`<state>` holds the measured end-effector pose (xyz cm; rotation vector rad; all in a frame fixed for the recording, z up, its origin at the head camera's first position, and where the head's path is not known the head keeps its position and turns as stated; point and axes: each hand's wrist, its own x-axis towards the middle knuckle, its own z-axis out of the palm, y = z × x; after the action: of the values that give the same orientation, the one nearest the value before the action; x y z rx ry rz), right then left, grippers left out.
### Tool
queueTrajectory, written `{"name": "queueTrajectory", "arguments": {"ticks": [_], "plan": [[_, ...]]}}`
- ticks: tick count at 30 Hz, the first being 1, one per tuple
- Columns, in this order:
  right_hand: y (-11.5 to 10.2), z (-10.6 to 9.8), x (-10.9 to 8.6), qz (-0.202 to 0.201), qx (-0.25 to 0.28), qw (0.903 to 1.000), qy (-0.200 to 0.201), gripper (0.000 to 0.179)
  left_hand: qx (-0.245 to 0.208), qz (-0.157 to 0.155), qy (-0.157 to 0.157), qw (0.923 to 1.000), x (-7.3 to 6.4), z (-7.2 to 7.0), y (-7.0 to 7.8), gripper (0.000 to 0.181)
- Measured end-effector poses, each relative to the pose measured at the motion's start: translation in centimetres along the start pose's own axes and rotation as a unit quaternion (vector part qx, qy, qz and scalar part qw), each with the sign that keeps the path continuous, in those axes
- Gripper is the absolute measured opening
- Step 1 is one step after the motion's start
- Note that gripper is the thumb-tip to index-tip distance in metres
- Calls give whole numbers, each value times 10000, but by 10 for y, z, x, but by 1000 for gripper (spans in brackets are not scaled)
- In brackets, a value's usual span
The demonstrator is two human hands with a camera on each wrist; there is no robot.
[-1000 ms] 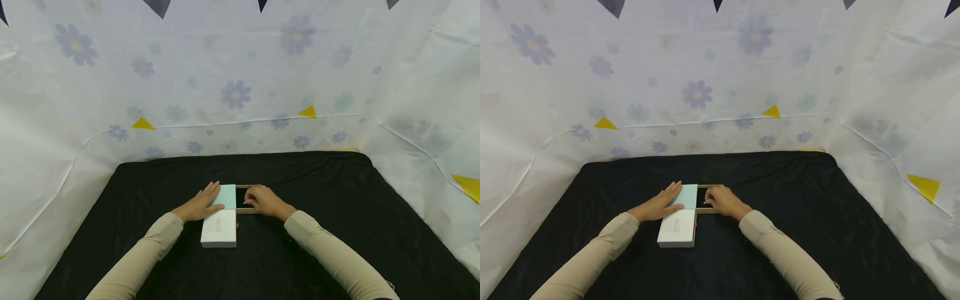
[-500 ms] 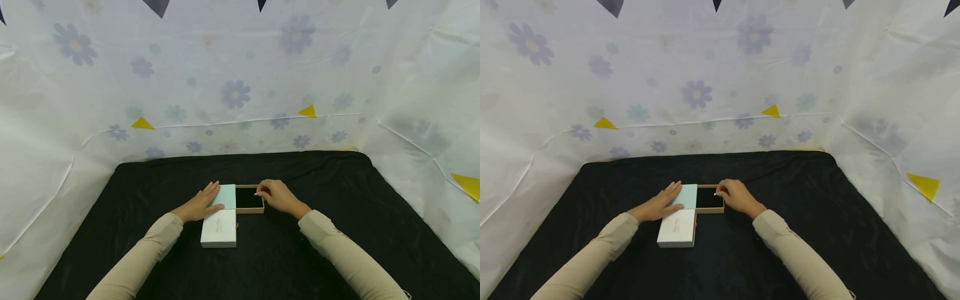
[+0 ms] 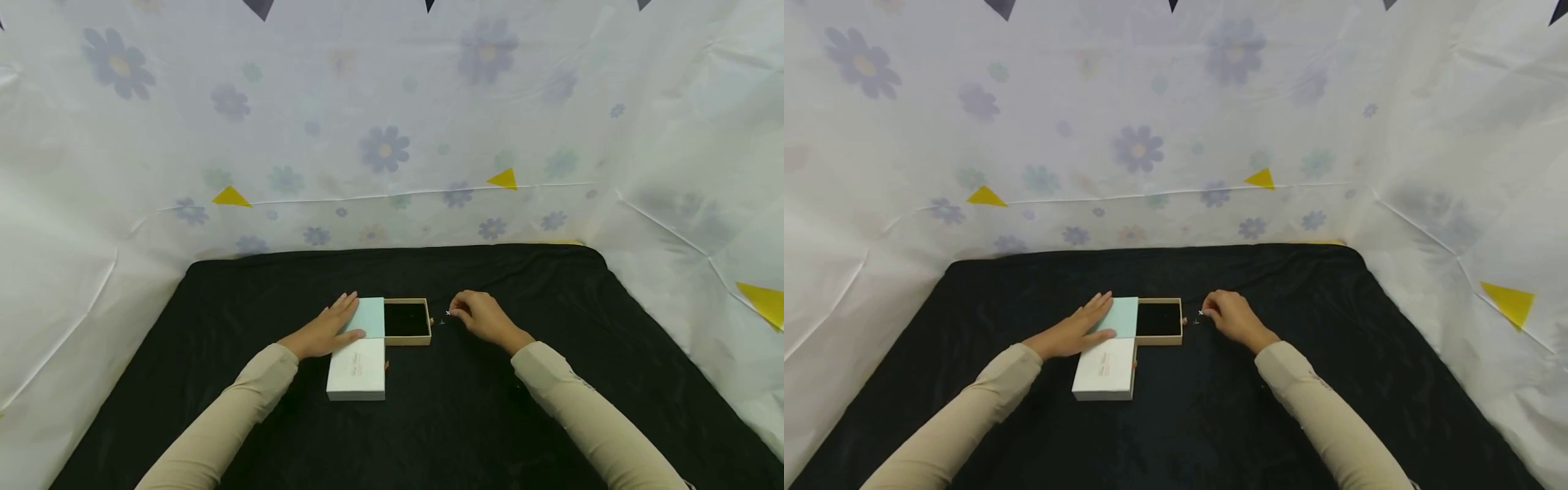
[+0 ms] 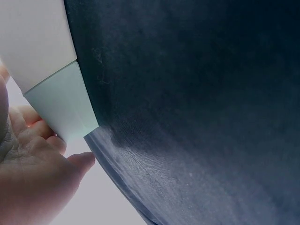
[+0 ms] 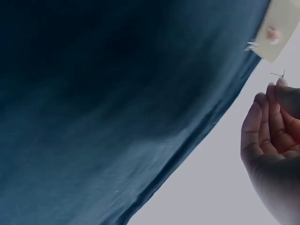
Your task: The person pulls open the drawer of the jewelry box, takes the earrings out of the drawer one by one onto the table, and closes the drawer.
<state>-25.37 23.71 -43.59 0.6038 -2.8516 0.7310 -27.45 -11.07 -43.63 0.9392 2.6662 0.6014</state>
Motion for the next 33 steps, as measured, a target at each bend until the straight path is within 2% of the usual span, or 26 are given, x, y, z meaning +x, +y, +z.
{"name": "queueTrajectory", "arguments": {"ticks": [5,18,23,33], "plan": [[6,2,2,-28,-161,9998,-136,6,-5,3,-3,10000,-1,-1,0,79],[6,2,12,-37,-573,9947,-857,6,-81,3,-56,10000,0,0,0,79],[5,0,12,-159,-630,9922,-1061,6,-57,16,-23,10000,0,0,-1,79],[9,3,14,-137,-551,9892,-1348,10,-33,-34,-54,10000,-1,-1,0,78]]}}
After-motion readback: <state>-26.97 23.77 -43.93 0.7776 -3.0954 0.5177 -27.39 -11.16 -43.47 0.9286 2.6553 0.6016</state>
